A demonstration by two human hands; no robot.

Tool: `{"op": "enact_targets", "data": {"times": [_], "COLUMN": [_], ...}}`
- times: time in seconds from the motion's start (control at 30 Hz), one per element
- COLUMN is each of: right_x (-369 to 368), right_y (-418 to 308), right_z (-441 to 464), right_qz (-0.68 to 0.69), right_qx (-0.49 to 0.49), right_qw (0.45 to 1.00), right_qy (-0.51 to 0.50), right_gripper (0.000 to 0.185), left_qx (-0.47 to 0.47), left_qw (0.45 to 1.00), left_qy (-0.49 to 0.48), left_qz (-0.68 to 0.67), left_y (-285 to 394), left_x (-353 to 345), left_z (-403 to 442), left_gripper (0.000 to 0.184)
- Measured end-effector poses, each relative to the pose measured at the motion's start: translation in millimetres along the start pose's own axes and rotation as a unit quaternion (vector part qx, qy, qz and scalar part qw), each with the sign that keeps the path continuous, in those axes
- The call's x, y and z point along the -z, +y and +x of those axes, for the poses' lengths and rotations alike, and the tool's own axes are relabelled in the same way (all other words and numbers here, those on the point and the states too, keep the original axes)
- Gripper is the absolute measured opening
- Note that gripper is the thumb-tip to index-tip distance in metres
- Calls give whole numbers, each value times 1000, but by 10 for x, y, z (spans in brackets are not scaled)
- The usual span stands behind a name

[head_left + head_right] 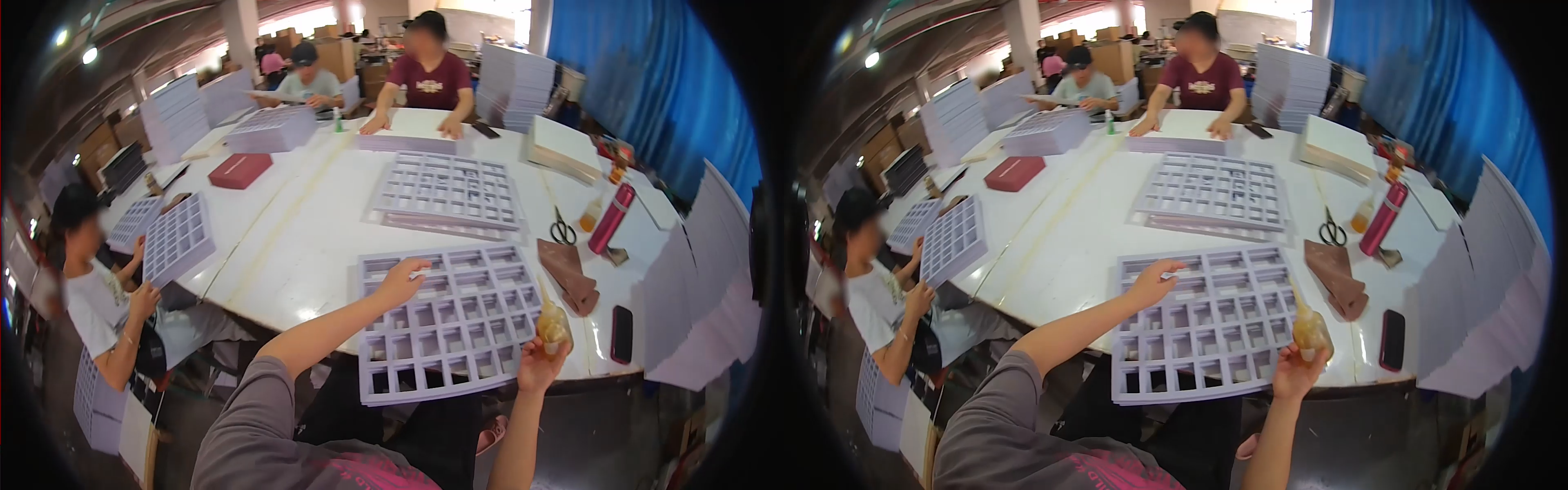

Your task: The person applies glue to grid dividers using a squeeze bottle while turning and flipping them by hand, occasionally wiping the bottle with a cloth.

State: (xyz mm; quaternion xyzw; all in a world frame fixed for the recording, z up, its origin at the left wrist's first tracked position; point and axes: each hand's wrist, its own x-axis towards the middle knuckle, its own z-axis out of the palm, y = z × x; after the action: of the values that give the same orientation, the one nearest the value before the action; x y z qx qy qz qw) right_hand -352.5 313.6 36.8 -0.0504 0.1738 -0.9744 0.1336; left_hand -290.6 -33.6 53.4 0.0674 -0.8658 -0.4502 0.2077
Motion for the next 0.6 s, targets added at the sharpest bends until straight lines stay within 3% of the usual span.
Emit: {"op": "enact_targets", "data": {"times": [0.1,0.3,0.4,0.5,0.6], "right_x": [29,-47,-118,-118,-137], "right_y": [-5,17,17,29,32], "right_z": [4,-54,-89,-109,-117], "right_qz": [-13,-44,-67,-62,-65], "right_qx": [-8,10,19,22,25], "right_qw": [1000,999,997,997,997], "right_qy": [-3,8,22,30,33], "right_gripper": [57,48,44,46,47], "left_qx": [-55,87,155,103,79], "left_qw": [987,900,884,885,890], "left_qy": [97,261,282,208,216], "left_qz": [113,339,338,404,394], "left_y": [-203,-790,-1037,-983,-988], "left_x": [323,885,949,888,876], "left_z": [-370,-984,-1189,-1254,-1257], "left_gripper": [35,37,35,35,30]}}
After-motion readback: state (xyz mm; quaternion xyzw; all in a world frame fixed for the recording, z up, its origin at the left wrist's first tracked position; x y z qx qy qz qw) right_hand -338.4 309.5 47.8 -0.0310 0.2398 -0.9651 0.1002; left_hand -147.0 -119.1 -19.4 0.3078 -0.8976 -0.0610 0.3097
